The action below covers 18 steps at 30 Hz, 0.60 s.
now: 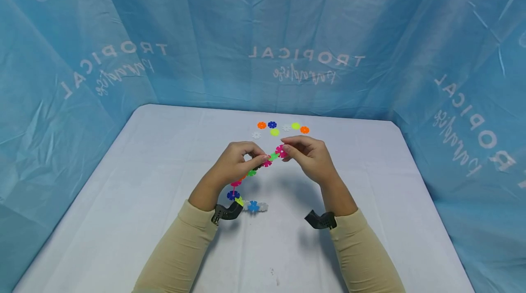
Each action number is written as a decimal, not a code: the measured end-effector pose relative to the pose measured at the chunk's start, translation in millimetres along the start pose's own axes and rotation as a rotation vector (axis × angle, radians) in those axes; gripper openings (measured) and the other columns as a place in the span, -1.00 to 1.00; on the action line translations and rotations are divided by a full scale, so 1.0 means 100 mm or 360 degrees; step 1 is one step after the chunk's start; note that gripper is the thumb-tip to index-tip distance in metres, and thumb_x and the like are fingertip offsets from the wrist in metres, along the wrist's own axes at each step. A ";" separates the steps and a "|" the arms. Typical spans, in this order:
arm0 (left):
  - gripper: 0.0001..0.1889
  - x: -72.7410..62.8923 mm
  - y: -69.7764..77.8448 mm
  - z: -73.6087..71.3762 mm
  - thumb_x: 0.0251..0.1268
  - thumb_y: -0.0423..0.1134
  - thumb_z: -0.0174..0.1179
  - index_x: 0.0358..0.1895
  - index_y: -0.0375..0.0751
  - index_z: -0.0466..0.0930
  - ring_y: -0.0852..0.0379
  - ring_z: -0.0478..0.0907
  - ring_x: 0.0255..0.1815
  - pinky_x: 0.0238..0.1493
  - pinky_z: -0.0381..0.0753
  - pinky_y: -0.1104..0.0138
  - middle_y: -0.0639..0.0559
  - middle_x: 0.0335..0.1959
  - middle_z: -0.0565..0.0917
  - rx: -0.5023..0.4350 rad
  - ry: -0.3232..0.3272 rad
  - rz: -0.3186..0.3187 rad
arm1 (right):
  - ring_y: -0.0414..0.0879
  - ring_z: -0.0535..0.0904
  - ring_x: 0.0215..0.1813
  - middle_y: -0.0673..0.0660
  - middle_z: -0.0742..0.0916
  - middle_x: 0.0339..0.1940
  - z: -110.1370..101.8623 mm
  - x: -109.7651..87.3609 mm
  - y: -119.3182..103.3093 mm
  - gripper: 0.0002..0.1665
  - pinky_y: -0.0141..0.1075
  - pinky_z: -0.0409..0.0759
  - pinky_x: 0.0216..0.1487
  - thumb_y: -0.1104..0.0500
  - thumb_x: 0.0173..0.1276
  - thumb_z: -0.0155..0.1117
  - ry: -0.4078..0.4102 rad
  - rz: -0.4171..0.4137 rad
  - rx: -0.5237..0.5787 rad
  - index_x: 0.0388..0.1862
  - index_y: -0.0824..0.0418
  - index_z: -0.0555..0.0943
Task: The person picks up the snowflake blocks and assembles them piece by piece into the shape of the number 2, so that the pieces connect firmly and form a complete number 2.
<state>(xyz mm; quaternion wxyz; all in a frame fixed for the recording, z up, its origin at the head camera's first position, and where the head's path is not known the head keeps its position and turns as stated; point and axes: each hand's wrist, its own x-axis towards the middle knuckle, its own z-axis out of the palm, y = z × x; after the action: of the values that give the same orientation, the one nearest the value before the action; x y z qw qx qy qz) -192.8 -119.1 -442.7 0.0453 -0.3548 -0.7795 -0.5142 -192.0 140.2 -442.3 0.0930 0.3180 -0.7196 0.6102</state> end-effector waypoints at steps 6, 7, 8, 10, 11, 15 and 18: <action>-0.92 0.00 -0.01 -0.01 0.47 -0.22 0.40 -0.22 -0.12 0.79 0.15 0.65 -0.29 -0.27 0.70 0.22 0.25 -0.34 0.72 0.0007 0.0003 -0.0011 | 0.05 0.78 -0.29 0.14 0.79 -0.14 -0.01 0.00 0.00 -0.74 -0.10 0.77 -0.14 0.43 0.51 0.33 -0.0039 -0.0015 0.0009 0.12 0.34 0.74; -0.91 0.00 -0.01 -0.01 0.47 -0.21 0.40 -0.22 -0.12 0.79 0.16 0.65 -0.29 -0.27 0.70 0.22 0.25 -0.34 0.72 0.0004 0.0002 -0.0008 | 0.06 0.78 -0.29 0.15 0.79 -0.14 -0.02 0.00 0.00 -0.74 -0.10 0.77 -0.15 0.43 0.50 0.33 -0.0044 -0.0013 0.0018 0.11 0.35 0.74; -0.91 0.00 -0.01 -0.01 0.47 -0.21 0.40 -0.22 -0.12 0.79 0.16 0.65 -0.29 -0.27 0.69 0.22 0.25 -0.34 0.73 0.0001 0.0001 -0.0005 | 0.08 0.78 -0.29 0.16 0.79 -0.14 -0.01 0.01 0.00 -0.74 -0.10 0.77 -0.15 0.45 0.49 0.33 -0.0049 -0.0011 0.0029 0.11 0.36 0.73; -0.92 0.00 -0.01 -0.01 0.47 -0.22 0.40 -0.21 -0.13 0.79 0.16 0.65 -0.29 -0.27 0.69 0.22 0.25 -0.34 0.73 -0.0010 0.0000 0.0001 | 0.10 0.78 -0.29 0.19 0.79 -0.15 -0.01 0.01 0.01 -0.74 -0.11 0.77 -0.16 0.49 0.46 0.33 -0.0053 -0.0002 0.0045 0.09 0.39 0.73; -0.92 0.00 -0.01 -0.01 0.47 -0.22 0.40 -0.22 -0.13 0.79 0.16 0.65 -0.30 -0.28 0.69 0.22 0.24 -0.34 0.73 -0.0015 -0.0002 0.0004 | 0.12 0.78 -0.29 0.21 0.79 -0.15 -0.01 0.00 0.01 -0.73 -0.12 0.77 -0.16 0.51 0.45 0.33 -0.0055 0.0002 0.0053 0.08 0.41 0.72; -0.93 0.00 -0.01 0.00 0.47 -0.23 0.40 -0.22 -0.11 0.80 0.15 0.65 -0.32 -0.27 0.68 0.21 0.23 -0.35 0.73 -0.0020 -0.0006 -0.0006 | 0.16 0.77 -0.28 0.26 0.78 -0.15 -0.01 0.00 0.00 -0.73 -0.15 0.77 -0.16 0.57 0.41 0.33 -0.0048 0.0015 0.0065 0.05 0.44 0.72; -0.93 -0.01 -0.01 0.00 0.47 -0.21 0.40 -0.22 -0.09 0.80 0.15 0.65 -0.32 -0.26 0.68 0.21 0.23 -0.34 0.73 -0.0008 -0.0004 -0.0020 | 0.16 0.77 -0.28 0.26 0.78 -0.15 -0.01 0.00 -0.01 -0.74 -0.14 0.77 -0.15 0.55 0.42 0.34 -0.0045 0.0016 0.0074 0.04 0.43 0.72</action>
<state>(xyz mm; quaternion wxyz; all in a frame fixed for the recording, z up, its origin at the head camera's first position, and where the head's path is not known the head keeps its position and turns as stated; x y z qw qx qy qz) -192.9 -119.7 -443.6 0.0401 -0.3507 -0.7804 -0.5160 -191.7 141.5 -441.1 0.0722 0.3250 -0.7081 0.6227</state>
